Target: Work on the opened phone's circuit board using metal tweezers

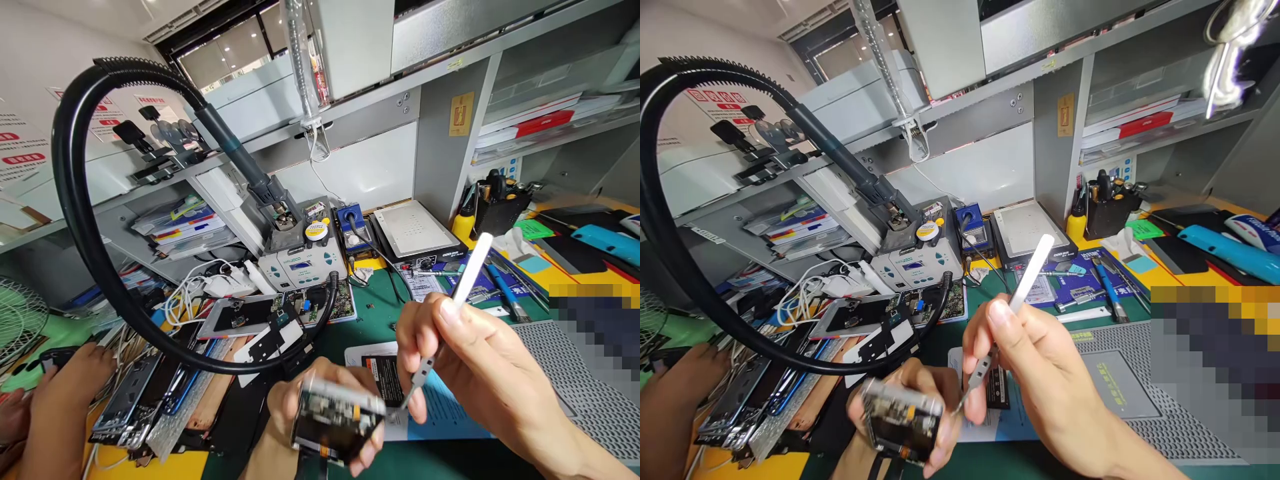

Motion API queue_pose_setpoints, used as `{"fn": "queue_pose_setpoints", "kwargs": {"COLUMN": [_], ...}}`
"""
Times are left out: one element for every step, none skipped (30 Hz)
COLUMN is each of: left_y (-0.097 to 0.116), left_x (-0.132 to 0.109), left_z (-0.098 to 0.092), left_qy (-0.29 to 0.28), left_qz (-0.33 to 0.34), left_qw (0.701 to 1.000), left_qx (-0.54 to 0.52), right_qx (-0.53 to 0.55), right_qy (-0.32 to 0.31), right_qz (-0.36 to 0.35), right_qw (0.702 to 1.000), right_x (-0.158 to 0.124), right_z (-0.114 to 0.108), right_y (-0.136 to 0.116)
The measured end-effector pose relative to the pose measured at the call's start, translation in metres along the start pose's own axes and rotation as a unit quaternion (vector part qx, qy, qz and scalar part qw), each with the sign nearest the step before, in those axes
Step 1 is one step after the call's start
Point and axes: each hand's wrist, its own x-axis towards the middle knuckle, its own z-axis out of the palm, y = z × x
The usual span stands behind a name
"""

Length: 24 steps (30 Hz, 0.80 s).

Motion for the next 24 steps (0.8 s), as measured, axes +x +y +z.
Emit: {"fn": "queue_pose_setpoints", "kwargs": {"left_y": [0.001,0.002,0.003,0.005,0.006,0.008,0.01,0.012,0.015,0.017,0.019,0.02,0.021,0.021,0.021,0.02,0.019,0.018,0.016,0.014,0.012,0.01,0.008,0.006], "left_x": [-0.001,-0.001,0.0,0.002,0.003,0.004,0.004,0.003,0.002,-0.001,-0.003,-0.005,-0.007,-0.008,-0.008,-0.008,-0.008,-0.008,-0.008,-0.008,-0.008,-0.008,-0.009,-0.009], "left_z": [0.0,0.0,0.001,0.002,0.004,0.006,0.01,0.014,0.017,0.021,0.023,0.025,0.025,0.025,0.024,0.022,0.021,0.019,0.018,0.017,0.017,0.016,0.016,0.016], "left_qy": [-0.005,-0.016,-0.028,-0.037,-0.042,-0.046,-0.048,-0.049,-0.052,-0.052,-0.057,-0.062,-0.064,-0.07,-0.076,-0.081,-0.086,-0.092,-0.096,-0.101,-0.108,-0.118,-0.129,-0.139], "left_qz": [0.0,-0.001,-0.004,-0.007,-0.008,-0.005,-0.004,0.0,0.007,0.015,0.024,0.033,0.04,0.044,0.045,0.045,0.045,0.044,0.041,0.041,0.042,0.042,0.04,0.039], "left_qw": [1.0,1.0,0.999,0.998,0.998,0.998,0.998,0.998,0.998,0.997,0.996,0.995,0.994,0.993,0.992,0.992,0.992,0.992,0.993,0.993,0.993,0.992,0.99,0.986], "left_qx": [0.013,0.027,0.036,0.043,0.046,0.045,0.043,0.041,0.042,0.049,0.062,0.074,0.084,0.088,0.087,0.082,0.077,0.07,0.061,0.042,0.015,-0.018,-0.05,-0.078], "right_qx": [-0.011,-0.031,-0.064,-0.114,-0.176,-0.245,-0.313,-0.371,-0.414,-0.442,-0.456,-0.465,-0.47,-0.474,-0.477,-0.48,-0.483,-0.485,-0.485,-0.487,-0.487,-0.486,-0.485,-0.482], "right_qy": [0.009,0.021,0.04,0.061,0.08,0.097,0.105,0.106,0.103,0.095,0.09,0.085,0.083,0.082,0.084,0.085,0.086,0.086,0.084,0.083,0.083,0.085,0.087,0.089], "right_qz": [-0.011,-0.026,-0.046,-0.075,-0.107,-0.14,-0.172,-0.198,-0.215,-0.226,-0.23,-0.232,-0.231,-0.227,-0.224,-0.221,-0.218,-0.217,-0.215,-0.212,-0.209,-0.207,-0.204,-0.201], "right_qw": [1.0,0.999,0.996,0.989,0.975,0.954,0.928,0.901,0.879,0.863,0.855,0.85,0.848,0.847,0.846,0.845,0.844,0.843,0.843,0.843,0.844,0.845,0.846,0.848], "right_x": [0.001,0.001,0.002,0.003,0.004,0.005,0.005,0.005,0.005,0.006,0.006,0.006,0.007,0.007,0.008,0.008,0.009,0.009,0.009,0.009,0.009,0.009,0.009,0.009], "right_z": [-0.001,-0.001,-0.002,-0.003,-0.004,-0.005,-0.006,-0.007,-0.007,-0.007,-0.007,-0.006,-0.006,-0.006,-0.006,-0.006,-0.006,-0.007,-0.007,-0.008,-0.008,-0.009,-0.009,-0.009], "right_y": [0.0,-0.001,-0.002,-0.004,-0.005,-0.006,-0.008,-0.009,-0.009,-0.01,-0.009,-0.009,-0.008,-0.007,-0.007,-0.006,-0.005,-0.004,-0.004,-0.003,-0.003,-0.003,-0.003,-0.002]}}
